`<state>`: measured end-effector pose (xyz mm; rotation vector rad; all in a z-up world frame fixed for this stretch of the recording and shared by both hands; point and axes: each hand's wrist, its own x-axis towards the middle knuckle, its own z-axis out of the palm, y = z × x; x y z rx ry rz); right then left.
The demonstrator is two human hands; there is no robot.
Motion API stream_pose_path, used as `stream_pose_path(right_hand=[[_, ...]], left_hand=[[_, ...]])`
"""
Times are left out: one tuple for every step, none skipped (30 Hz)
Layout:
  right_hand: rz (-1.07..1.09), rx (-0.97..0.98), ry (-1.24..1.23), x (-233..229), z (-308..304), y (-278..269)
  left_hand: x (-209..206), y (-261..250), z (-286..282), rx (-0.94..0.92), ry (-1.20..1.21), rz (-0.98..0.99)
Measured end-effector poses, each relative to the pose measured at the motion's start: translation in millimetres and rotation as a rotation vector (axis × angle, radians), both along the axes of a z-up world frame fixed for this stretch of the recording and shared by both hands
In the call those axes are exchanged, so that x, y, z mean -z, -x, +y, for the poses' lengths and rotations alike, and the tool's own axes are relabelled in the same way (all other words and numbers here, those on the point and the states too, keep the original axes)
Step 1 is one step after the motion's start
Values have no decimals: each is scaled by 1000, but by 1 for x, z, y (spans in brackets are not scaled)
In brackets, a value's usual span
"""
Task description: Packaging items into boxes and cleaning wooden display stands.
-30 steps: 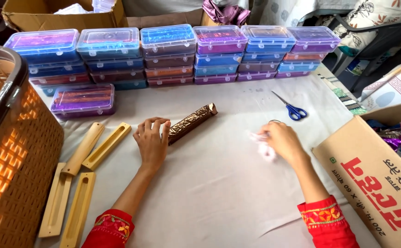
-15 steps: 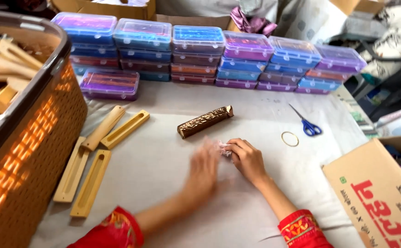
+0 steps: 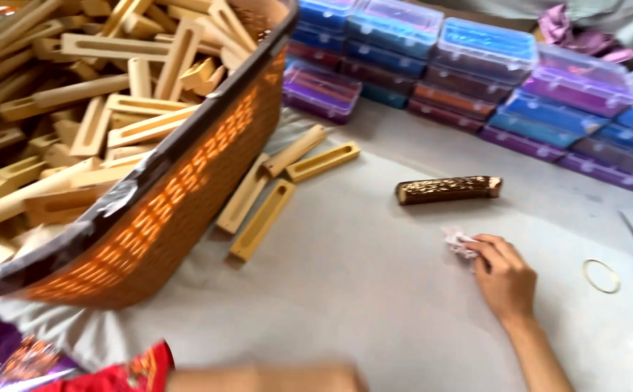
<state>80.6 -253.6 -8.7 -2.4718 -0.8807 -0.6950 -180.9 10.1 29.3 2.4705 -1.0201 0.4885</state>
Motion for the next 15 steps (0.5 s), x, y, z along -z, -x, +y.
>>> stream_pose_path(right_hand=[[-8, 16, 23, 0, 1, 1], [-24, 38, 47, -3, -1, 1], [-22, 27, 45, -1, -1, 2], [-39, 27, 50, 1, -2, 2], [-56, 26, 54, 3, -4, 3], [-68, 26, 47, 3, -3, 2], [-70, 40, 59, 2, -3, 1], [-71, 56, 74, 2, -3, 0], [-81, 58, 69, -1, -2, -2], [-52, 70, 72, 0, -1, 0], [-22, 82, 76, 1, 0, 1], [-21, 83, 76, 2, 0, 1], [-27, 73, 75, 3, -1, 0], [-39, 68, 73, 3, -3, -2], [-43, 74, 71, 2, -1, -2]], left_hand=[[-12, -17, 28, 22, 42, 46], [-30, -40, 45, 49, 87, 83], [-21, -56, 70, 39, 86, 85], [-12, -72, 95, -365, -100, -58], [-4, -89, 120, -766, -288, -207], [6, -88, 132, -768, -291, -220], [15, -87, 143, -863, -215, -151], [24, -87, 154, -954, -136, -78], [27, -91, 154, -954, -136, -90], [32, -90, 153, -914, -74, -42], [38, -89, 152, -874, -13, 5], [31, -88, 144, -873, -14, 7], [25, -87, 136, -836, -2, 71], [17, -88, 128, -794, 11, 128], [11, -96, 124, -789, 11, 123]])
